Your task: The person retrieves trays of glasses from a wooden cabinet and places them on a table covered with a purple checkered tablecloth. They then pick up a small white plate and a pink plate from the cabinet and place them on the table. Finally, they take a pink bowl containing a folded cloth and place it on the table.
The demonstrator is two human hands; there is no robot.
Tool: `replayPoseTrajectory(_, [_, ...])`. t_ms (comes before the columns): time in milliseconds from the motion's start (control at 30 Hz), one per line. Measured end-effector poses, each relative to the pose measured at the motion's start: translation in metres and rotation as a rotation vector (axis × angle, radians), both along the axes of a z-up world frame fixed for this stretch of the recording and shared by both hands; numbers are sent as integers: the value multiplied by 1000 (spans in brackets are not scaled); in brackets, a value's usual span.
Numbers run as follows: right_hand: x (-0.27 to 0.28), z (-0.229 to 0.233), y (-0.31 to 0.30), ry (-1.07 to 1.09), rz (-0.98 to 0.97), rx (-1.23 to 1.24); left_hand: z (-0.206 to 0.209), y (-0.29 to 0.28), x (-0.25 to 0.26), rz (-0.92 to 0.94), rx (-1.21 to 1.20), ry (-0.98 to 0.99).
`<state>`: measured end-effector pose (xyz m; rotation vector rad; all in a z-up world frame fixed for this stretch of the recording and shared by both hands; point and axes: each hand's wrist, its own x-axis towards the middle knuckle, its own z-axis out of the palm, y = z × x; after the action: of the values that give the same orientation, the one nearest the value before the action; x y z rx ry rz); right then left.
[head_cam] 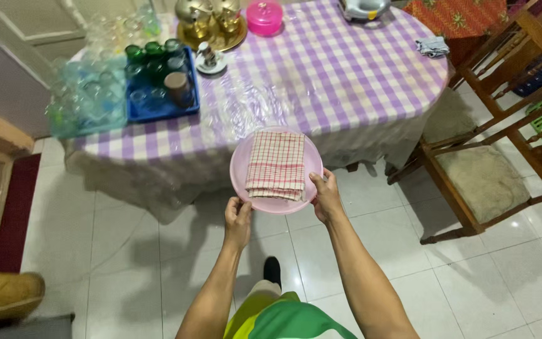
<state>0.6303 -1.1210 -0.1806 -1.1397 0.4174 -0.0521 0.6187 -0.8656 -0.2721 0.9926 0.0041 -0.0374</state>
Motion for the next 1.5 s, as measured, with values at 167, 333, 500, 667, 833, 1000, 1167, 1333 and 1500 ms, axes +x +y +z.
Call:
replayPoseTrajectory(167, [60,-2,-40,-24,-42,11,0,-36,84,-29,-57,55])
replayPoseTrajectory(333, [112,-5,-76,20,-109,30,35,-70,152,-87,85,177])
replayPoseTrajectory(500, [164,-15,-118,-1,-120,30,51,-109,217,-138,113,150])
replayPoseTrajectory(667, [229,-27,-168,-5,-99,26,43,-152,288,-167,198,250])
replayPoseTrajectory(833, [303,-32,-223,22,-58,10,37,-206,350,-118,253,323])
replayPoseTrajectory(1000, [369,-33,-272,2,1,-15,36,-256,404,-64,278,331])
replayPoseTrajectory(1167, [426,-40,-300,16,10,-16,33,-284,456,-26,289,399])
replayPoseTrajectory(1333, [483,-62,-316,-23,20,-47,35,-294,507,-23,352,439])
replayPoseTrajectory(1500, [545,-78,-328,-18,25,-6,21,-302,568,-30,335,409])
